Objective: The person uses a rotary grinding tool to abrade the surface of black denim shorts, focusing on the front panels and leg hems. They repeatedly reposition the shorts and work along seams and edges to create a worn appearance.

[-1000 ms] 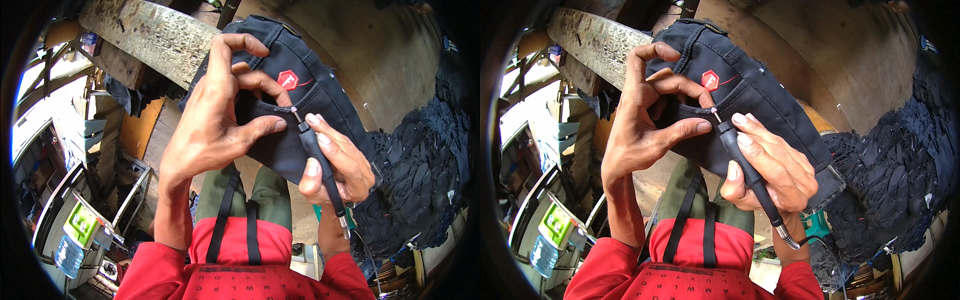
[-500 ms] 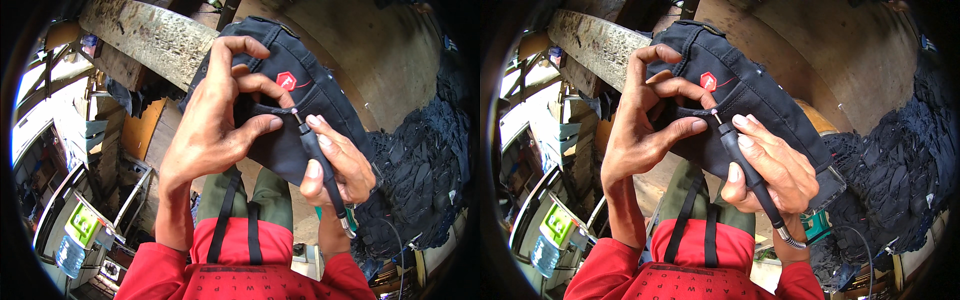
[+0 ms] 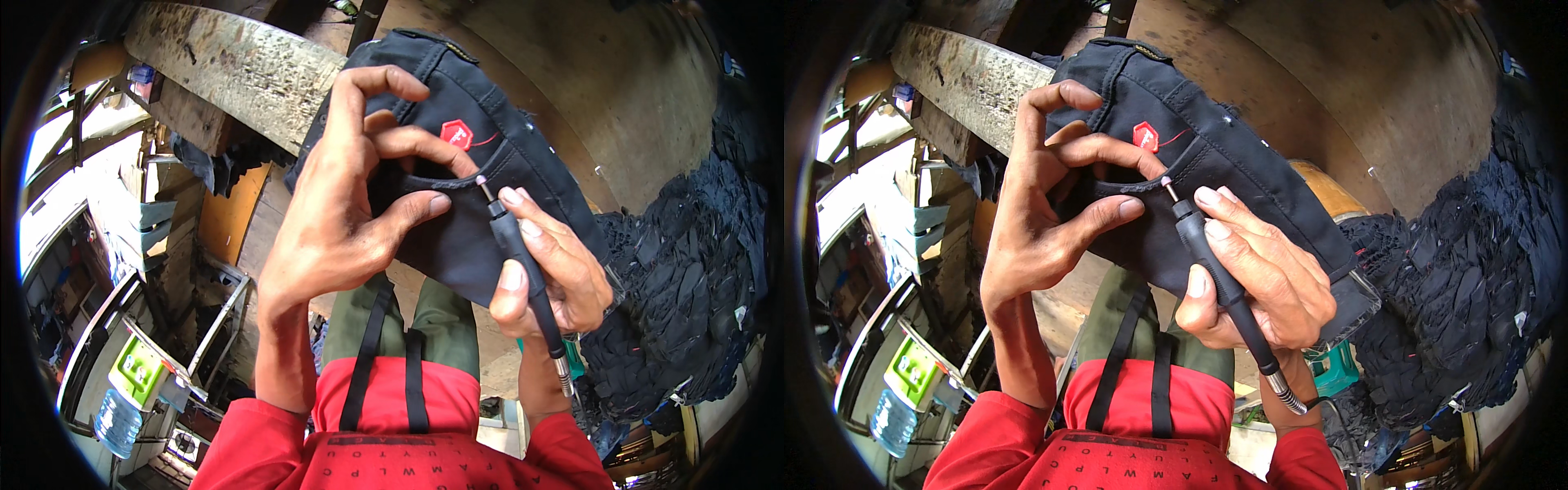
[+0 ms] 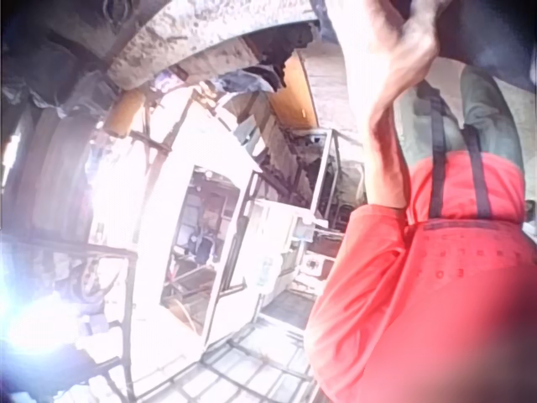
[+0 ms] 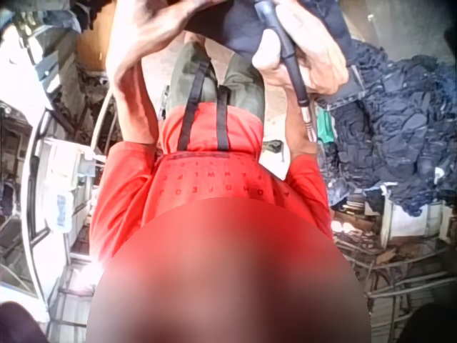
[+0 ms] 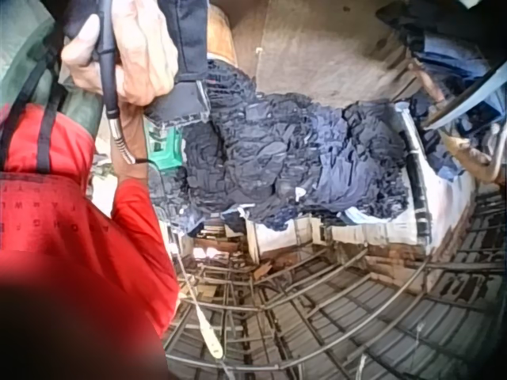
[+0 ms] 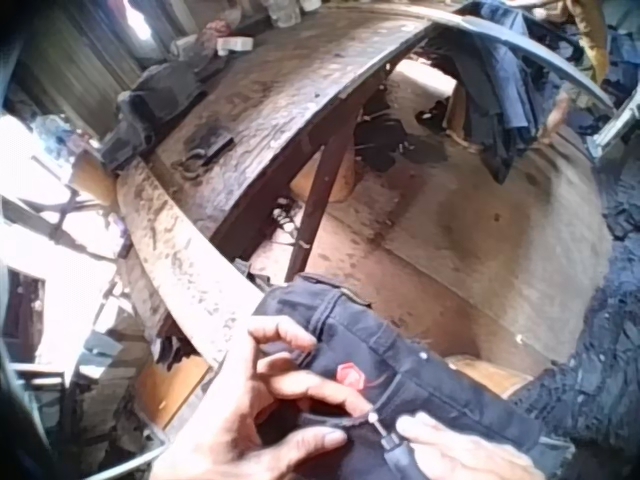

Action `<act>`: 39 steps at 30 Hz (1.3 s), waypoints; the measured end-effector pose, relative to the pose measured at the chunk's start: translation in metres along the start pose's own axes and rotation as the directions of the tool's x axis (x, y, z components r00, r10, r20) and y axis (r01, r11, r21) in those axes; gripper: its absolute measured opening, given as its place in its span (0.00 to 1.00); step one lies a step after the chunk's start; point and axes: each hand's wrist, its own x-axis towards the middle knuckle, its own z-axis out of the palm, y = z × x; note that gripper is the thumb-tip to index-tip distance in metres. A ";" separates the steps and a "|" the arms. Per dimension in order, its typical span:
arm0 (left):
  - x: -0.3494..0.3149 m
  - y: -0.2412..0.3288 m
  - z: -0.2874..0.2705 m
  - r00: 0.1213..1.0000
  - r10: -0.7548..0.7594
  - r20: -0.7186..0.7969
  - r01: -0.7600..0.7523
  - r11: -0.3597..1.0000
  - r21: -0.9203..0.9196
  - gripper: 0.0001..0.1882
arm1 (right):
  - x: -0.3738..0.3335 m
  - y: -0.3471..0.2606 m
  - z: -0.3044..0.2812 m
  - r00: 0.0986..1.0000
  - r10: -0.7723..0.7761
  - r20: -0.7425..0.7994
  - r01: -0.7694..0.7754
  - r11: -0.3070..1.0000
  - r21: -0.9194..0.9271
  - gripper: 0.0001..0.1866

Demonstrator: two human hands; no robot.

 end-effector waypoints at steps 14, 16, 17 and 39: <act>0.001 -0.001 0.000 0.996 0.080 0.027 -0.081 0.994 0.071 0.42 | -0.002 0.003 0.000 0.999 0.020 -0.043 -0.020 1.000 0.001 0.17; 0.001 -0.001 -0.001 0.996 0.087 0.034 -0.089 0.992 0.084 0.42 | -0.002 0.003 -0.001 0.999 0.021 -0.049 -0.021 1.000 -0.001 0.17; 0.001 -0.001 -0.001 0.995 0.092 0.039 -0.095 0.991 0.090 0.41 | -0.002 0.003 -0.001 0.998 0.025 -0.053 -0.025 1.000 -0.002 0.17; 0.000 0.004 0.001 0.998 0.042 0.048 -0.047 0.993 0.108 0.40 | 0.000 0.001 0.003 0.987 0.073 -0.146 -0.083 0.995 -0.061 0.15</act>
